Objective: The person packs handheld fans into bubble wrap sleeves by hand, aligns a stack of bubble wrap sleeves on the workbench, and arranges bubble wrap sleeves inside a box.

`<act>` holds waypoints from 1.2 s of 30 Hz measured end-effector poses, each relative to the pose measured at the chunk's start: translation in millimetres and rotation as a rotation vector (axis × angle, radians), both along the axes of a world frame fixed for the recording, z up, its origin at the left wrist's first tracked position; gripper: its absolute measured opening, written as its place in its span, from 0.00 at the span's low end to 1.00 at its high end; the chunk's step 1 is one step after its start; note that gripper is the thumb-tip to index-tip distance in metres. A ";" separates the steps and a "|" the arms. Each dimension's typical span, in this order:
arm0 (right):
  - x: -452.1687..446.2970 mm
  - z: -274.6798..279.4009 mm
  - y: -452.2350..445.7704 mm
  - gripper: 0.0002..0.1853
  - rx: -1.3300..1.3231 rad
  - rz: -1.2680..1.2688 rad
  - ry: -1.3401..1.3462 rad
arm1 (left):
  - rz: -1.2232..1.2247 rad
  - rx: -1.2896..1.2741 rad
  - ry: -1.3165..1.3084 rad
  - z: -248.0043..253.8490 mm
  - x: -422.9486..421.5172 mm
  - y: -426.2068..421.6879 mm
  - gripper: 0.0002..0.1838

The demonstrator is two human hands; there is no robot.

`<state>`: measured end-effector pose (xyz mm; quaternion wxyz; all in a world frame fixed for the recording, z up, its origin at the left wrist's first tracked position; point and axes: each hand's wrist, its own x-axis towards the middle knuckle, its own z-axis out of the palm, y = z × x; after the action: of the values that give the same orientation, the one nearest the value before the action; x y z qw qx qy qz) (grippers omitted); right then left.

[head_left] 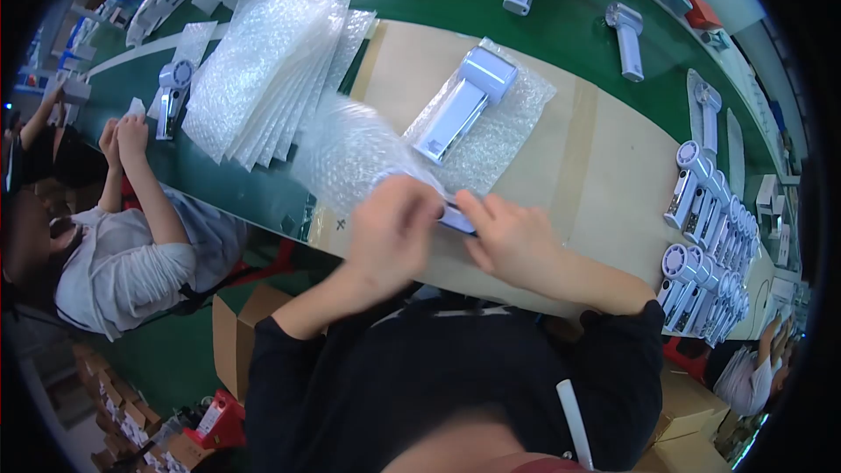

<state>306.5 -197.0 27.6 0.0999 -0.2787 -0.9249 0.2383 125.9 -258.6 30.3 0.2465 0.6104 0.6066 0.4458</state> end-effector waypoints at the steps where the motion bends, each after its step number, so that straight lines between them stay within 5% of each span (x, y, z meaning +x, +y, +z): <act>1: -4.2 1.3 -0.4 0.23 0.058 0.004 0.007 | -0.063 0.145 0.200 1.8 11.7 2.4 0.05; 2: -8.3 1.9 7.3 0.20 0.007 0.033 0.122 | -0.033 0.278 0.279 1.9 12.9 7.2 0.09; 6: 3.4 38.2 42.0 0.17 -1.522 -0.107 0.406 | 0.027 0.490 0.356 24.0 6.6 -7.0 0.11; 9: 5.0 47.9 41.0 0.17 -1.855 -0.156 0.685 | -0.051 0.493 0.111 26.0 10.2 2.9 0.11; 12: 2.9 49.0 43.9 0.17 -1.754 -0.198 0.701 | -0.087 0.501 0.043 37.4 -4.1 20.8 0.08; 13: 4.3 49.4 45.5 0.17 -1.701 -0.191 0.706 | -0.029 0.545 0.080 25.1 -22.1 24.3 0.18; 14: 12.4 47.8 46.6 0.17 -1.636 -0.102 0.717 | 0.381 0.655 -0.242 28.2 -22.1 52.9 0.31; 15: 13.2 51.0 45.7 0.17 -1.587 -0.108 0.673 | 0.404 0.504 -0.387 36.1 -26.0 62.5 0.34; 18: 18.1 63.9 43.2 0.17 -1.448 -0.125 0.524 | 0.011 0.041 -1.158 45.5 -41.7 70.9 0.30; 21: 37.8 64.8 39.5 0.19 -1.345 -0.120 0.376 | 0.376 0.424 -0.610 31.7 -78.2 84.4 0.30; 25: 73.9 60.0 40.8 0.21 -1.287 -0.128 0.381 | 0.308 -0.157 0.072 7.8 -93.6 72.1 0.42; 26: 78.4 60.0 37.9 0.22 -1.282 -0.136 0.410 | 0.352 0.136 0.398 0.4 -76.0 69.7 0.49; 29: 62.5 63.8 32.8 0.23 -1.285 -0.197 0.567 | 0.403 0.426 0.409 19.9 -63.5 57.9 0.56; 30: 53.5 62.1 31.0 0.24 -1.196 -0.184 0.580 | 0.129 0.401 -0.152 25.6 -53.1 55.9 0.62; 32: 31.6 59.6 26.3 0.27 -0.965 -0.139 0.560 | -0.181 0.277 -0.260 30.1 -34.1 51.2 0.62; 36: -8.9 64.1 24.5 0.28 -0.423 0.039 0.694 | 0.130 0.408 -0.310 40.6 -24.1 27.1 0.52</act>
<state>297.6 -172.5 91.6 0.3423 -0.1784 -0.7720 0.5050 101.8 -231.5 71.0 0.1791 0.5318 0.4973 0.6617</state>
